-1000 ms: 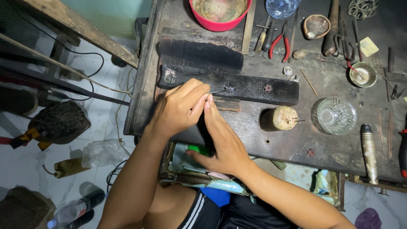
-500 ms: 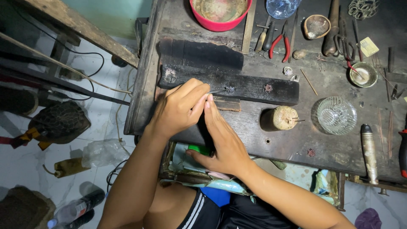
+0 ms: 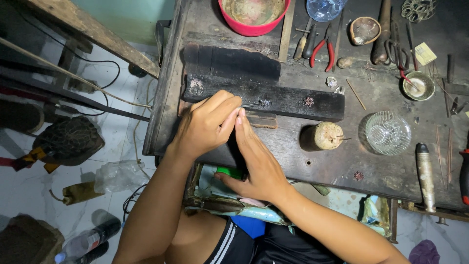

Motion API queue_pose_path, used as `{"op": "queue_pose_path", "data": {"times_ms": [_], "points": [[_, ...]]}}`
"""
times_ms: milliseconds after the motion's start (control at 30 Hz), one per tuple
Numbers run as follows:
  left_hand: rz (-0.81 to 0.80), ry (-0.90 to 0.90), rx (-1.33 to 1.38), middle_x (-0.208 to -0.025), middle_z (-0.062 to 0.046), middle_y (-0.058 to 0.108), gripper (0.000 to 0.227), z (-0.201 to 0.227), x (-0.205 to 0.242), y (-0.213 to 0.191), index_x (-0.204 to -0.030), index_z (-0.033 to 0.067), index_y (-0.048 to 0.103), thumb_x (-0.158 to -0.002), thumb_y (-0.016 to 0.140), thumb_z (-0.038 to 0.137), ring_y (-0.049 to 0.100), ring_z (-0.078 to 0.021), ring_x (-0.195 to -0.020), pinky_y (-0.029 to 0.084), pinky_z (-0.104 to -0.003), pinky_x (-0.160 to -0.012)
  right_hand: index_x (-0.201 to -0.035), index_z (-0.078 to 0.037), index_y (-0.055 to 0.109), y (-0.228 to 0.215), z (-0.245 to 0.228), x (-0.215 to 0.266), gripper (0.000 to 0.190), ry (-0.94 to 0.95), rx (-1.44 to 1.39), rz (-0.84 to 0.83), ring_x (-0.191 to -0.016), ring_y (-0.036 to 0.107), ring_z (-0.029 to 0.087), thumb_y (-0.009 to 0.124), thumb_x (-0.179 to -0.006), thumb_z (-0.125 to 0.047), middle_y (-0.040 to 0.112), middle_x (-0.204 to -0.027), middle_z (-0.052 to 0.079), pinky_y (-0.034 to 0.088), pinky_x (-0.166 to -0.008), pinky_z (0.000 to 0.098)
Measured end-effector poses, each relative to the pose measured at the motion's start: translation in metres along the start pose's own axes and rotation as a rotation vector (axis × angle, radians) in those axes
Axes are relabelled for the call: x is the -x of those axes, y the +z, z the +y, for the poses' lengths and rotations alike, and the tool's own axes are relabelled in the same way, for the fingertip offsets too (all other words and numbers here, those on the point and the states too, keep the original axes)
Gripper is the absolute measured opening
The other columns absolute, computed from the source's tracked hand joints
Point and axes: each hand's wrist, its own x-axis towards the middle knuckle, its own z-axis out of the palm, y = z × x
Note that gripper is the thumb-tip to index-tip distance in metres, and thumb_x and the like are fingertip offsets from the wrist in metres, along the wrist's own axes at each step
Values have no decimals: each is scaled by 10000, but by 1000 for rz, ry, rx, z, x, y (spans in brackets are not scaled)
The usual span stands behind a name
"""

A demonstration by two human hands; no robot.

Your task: Soldering small metal jewelry components on a charcoal block using a hand torch and tweezers.

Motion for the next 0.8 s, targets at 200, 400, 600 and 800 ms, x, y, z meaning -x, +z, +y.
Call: {"op": "queue_pose_path", "data": {"times_ms": [200,400,600,800], "points": [[4,1,1,-869,-112,643,178,0,-1,0,-1116,52,726,-1021,578,78,693,-341,-747,601,-405,-640,-1608,29,214,0,0,0,1163,1,9,-2,-1519,335,437,913,-752,-334,235,-1665,304,338,-1233,508],[9,1,-4,-873,-109,642,179,-1,1,2,-1121,50,725,-1023,579,84,695,-333,-753,603,-396,-646,-1608,27,217,0,-1,0,1152,3,10,2,-1519,338,433,908,-759,-332,240,-1666,298,344,-1229,504],[12,0,7,-876,-112,647,176,0,0,1,-1114,46,727,-1022,581,79,697,-338,-754,604,-402,-642,-1608,27,216,1,0,0,1160,3,15,1,-1517,341,433,911,-755,-341,246,-1663,300,349,-1225,506],[7,2,13,-873,-120,649,171,0,0,0,-1105,40,729,-1018,585,70,698,-344,-755,605,-405,-644,-1608,26,222,0,-1,0,1150,-1,12,6,-1513,350,435,909,-755,-327,252,-1662,299,355,-1221,507]]}}
